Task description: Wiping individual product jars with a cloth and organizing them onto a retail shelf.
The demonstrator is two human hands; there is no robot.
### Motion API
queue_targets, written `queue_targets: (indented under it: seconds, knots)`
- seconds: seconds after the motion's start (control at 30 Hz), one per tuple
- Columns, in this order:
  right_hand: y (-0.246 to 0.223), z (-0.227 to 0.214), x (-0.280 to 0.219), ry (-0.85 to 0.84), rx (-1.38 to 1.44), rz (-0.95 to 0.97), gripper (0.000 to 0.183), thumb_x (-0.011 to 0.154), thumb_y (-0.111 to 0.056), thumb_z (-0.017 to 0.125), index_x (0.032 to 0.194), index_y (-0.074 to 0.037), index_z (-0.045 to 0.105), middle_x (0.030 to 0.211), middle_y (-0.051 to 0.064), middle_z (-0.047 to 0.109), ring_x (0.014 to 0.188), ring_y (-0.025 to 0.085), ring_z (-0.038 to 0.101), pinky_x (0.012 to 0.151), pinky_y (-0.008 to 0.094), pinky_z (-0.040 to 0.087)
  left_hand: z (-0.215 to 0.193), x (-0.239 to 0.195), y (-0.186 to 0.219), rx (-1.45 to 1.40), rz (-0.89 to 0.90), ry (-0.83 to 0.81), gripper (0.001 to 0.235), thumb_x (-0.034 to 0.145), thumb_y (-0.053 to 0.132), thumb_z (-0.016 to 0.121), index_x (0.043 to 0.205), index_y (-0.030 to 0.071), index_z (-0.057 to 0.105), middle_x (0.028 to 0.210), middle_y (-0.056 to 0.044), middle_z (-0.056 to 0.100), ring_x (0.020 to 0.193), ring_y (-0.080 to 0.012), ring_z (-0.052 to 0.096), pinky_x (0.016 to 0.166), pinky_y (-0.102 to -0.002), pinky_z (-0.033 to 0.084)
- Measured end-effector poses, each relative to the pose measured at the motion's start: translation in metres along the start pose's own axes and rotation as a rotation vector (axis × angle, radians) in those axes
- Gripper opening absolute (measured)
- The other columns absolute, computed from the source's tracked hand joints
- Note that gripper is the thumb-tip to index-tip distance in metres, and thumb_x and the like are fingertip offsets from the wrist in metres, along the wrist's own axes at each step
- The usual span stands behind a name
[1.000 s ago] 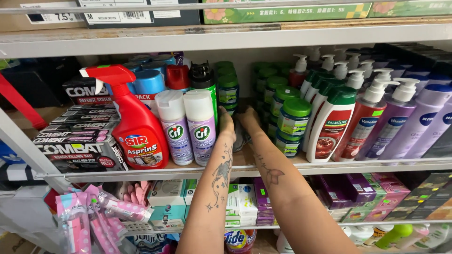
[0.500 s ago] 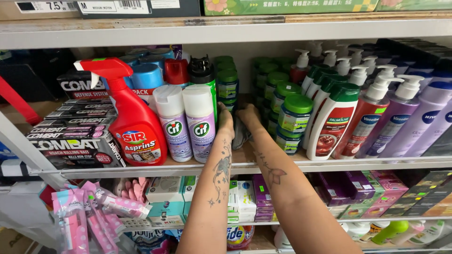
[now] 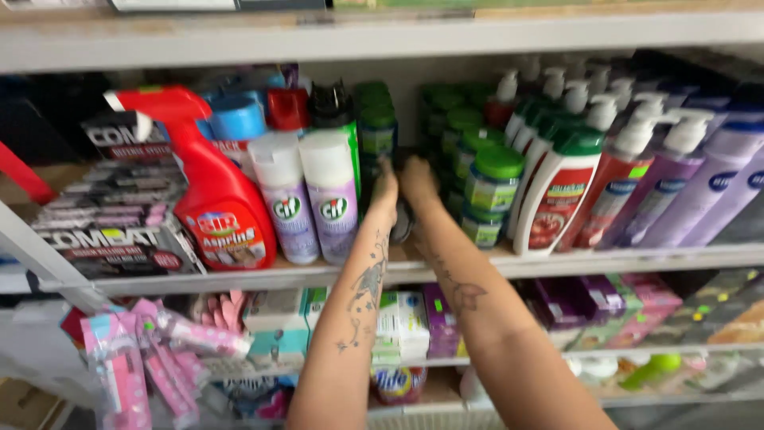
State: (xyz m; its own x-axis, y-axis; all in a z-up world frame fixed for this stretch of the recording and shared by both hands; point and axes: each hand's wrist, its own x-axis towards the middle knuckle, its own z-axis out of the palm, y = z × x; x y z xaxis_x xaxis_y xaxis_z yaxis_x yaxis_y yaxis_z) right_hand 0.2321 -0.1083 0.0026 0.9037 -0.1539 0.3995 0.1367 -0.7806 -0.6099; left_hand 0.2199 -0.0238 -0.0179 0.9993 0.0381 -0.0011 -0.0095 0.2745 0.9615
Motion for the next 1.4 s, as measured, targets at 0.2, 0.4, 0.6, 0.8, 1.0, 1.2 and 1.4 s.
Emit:
queue_targets:
  seconds: [0.2, 0.4, 0.6, 0.8, 1.0, 1.2, 1.4]
  knots:
    - [-0.043, -0.154, -0.131, 0.306, 0.172, -0.694, 0.023, 0.093, -0.016, 0.066, 0.109, -0.002, 0.075, 0.102, 0.019, 0.075, 0.091, 0.035, 0.074, 0.079, 0.04, 0.059, -0.001, -0.191, 0.045, -0.015, 0.589, -0.406, 0.086, 0.107, 0.056, 0.053, 0.171, 0.01, 0.016, 0.165, -0.014, 0.043, 0.153, -0.0258, 0.041, 0.128, -0.034, 0.031]
    - [-0.02, -0.196, -0.338, -0.301, 0.458, -0.487, 0.044, 0.087, -0.024, 0.078, 0.122, -0.002, 0.062, 0.116, 0.01, 0.062, 0.111, 0.022, 0.063, 0.099, 0.033, 0.052, -0.072, -0.361, -0.006, 0.489, 0.572, -0.485, 0.099, 0.085, 0.021, 0.086, 0.161, 0.017, 0.024, 0.162, -0.013, 0.042, 0.136, -0.0318, 0.057, 0.106, -0.038, 0.053]
    - [0.22, 0.045, -0.437, -1.036, 0.292, 0.049, 0.057, 0.083, -0.019, 0.077, 0.134, -0.004, 0.056, 0.108, 0.016, 0.075, 0.098, 0.024, 0.07, 0.087, 0.036, 0.055, -0.186, -0.349, -0.318, 0.648, -0.122, -0.189, 0.039, 0.079, 0.014, 0.079, 0.114, 0.003, 0.067, 0.093, -0.018, 0.075, 0.085, -0.0301, 0.073, 0.074, -0.039, 0.055]
    - [0.416, 0.208, -0.55, -1.014, -0.008, 0.189, 0.055, 0.082, -0.025, 0.079, 0.129, -0.005, 0.059, 0.106, 0.02, 0.073, 0.099, 0.031, 0.071, 0.087, 0.042, 0.055, -0.257, -0.415, -0.656, 0.696, -0.242, 0.419, 0.019, 0.084, 0.018, 0.065, 0.092, 0.006, 0.079, 0.091, -0.016, 0.076, 0.082, -0.0334, 0.071, 0.072, -0.044, 0.054]
    - [0.447, 0.303, -0.584, -0.867, -0.037, 0.063, 0.055, 0.084, -0.026, 0.075, 0.136, -0.015, 0.063, 0.121, 0.023, 0.068, 0.112, 0.041, 0.067, 0.096, 0.047, 0.053, -0.255, -0.441, -0.757, 0.978, -0.839, 0.424, 0.026, 0.105, 0.028, 0.058, 0.1, 0.012, 0.078, 0.096, -0.012, 0.074, 0.093, -0.0341, 0.071, 0.086, -0.047, 0.056]
    - [0.457, 0.385, -0.637, -1.016, 0.011, -0.221, 0.094, 0.068, -0.036, 0.085, 0.147, -0.013, 0.04, 0.128, 0.026, 0.062, 0.112, 0.048, 0.061, 0.097, 0.052, 0.047, -0.244, -0.42, -0.729, 1.136, -0.299, 0.453, 0.085, 0.064, -0.001, 0.07, 0.144, 0.011, 0.046, 0.136, -0.017, 0.064, 0.121, -0.0435, 0.057, 0.087, -0.051, 0.05]
    - [0.416, 0.392, -0.627, -1.088, -0.373, -0.366, 0.1, 0.058, -0.034, 0.089, 0.147, -0.022, 0.044, 0.127, 0.031, 0.059, 0.115, 0.05, 0.057, 0.093, 0.054, 0.047, -0.269, -0.43, -0.81, 0.967, -0.247, 0.534, 0.088, 0.062, 0.001, 0.071, 0.147, 0.005, 0.045, 0.139, -0.032, 0.054, 0.131, -0.0464, 0.048, 0.108, -0.052, 0.039]
